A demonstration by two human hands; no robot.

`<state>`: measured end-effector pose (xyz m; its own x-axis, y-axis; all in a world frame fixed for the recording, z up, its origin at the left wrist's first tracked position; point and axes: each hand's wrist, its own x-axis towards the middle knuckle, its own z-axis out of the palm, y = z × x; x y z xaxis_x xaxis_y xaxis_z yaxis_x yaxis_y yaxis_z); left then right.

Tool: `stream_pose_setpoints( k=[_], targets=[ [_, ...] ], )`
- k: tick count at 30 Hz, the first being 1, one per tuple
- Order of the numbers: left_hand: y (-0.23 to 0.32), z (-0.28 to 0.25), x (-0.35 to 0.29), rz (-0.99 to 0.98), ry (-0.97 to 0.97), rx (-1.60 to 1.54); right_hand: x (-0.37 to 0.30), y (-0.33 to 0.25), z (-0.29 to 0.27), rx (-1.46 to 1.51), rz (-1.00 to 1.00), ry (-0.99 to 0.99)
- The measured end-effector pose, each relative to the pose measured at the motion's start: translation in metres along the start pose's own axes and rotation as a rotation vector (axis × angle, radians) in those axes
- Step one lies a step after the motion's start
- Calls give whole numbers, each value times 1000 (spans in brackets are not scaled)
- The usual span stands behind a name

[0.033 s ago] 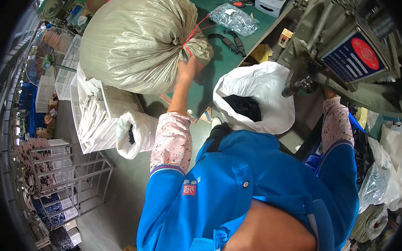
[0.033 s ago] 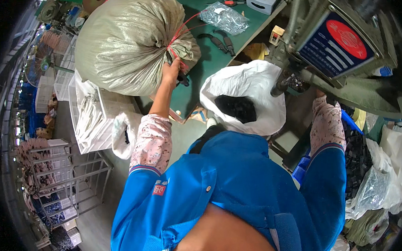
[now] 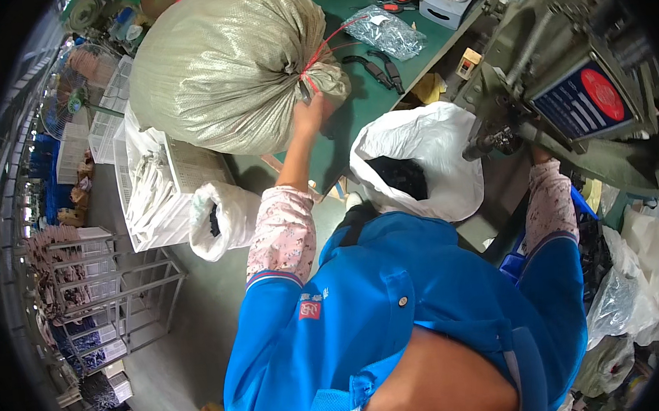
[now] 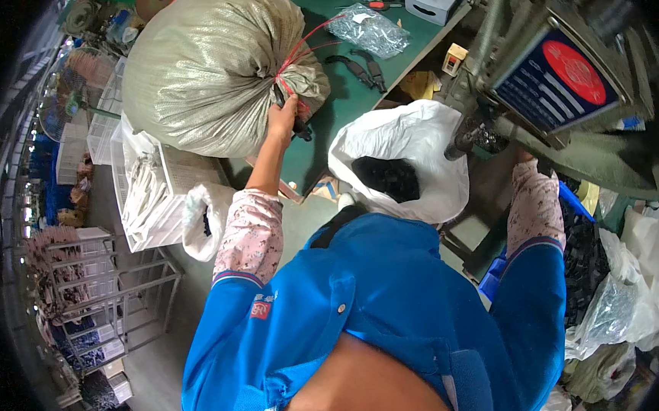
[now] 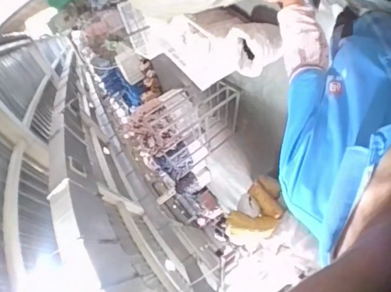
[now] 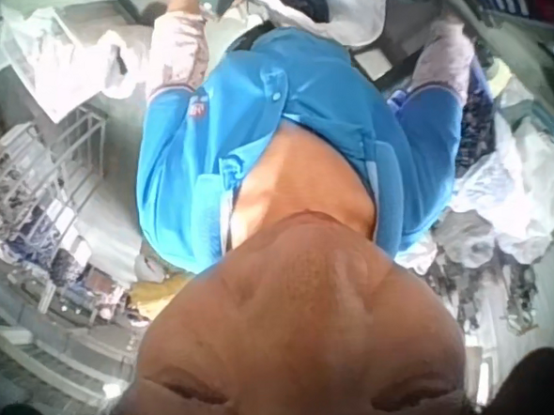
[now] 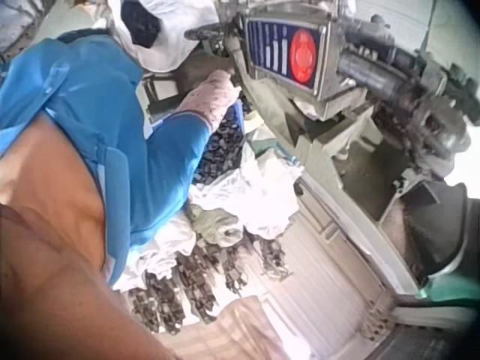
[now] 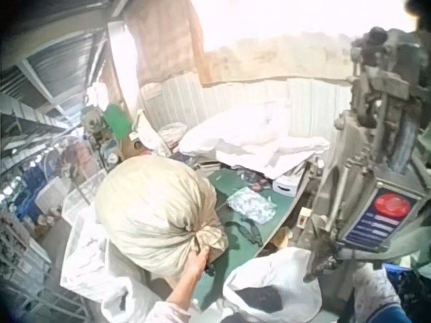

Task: The person retrieves a white sack from the floor and places it on a workbench. They open the sack and remove a black plastic component, inspecting it before placing it on the table. The person then uses red-handled shears to cut the tie on a large green sack. They proceed to pick up small metal springs from a blue bin and attach them to the black plastic component.

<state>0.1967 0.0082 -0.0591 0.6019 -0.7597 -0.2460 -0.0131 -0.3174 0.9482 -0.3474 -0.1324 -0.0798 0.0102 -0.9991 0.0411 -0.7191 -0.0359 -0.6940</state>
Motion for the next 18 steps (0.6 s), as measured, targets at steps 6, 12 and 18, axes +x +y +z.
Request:
stream_pose_setpoints(
  k=[6,12,18],
  targets=[
    [-12,-5,-59,536,386,356,-92,-17,7,903,110,422],
    [69,8,-56,435,139,5,-234,-100,84,1127,545,103],
    [56,26,-28,619,96,125,-193,-222,138,1158,196,-284]
  ],
)
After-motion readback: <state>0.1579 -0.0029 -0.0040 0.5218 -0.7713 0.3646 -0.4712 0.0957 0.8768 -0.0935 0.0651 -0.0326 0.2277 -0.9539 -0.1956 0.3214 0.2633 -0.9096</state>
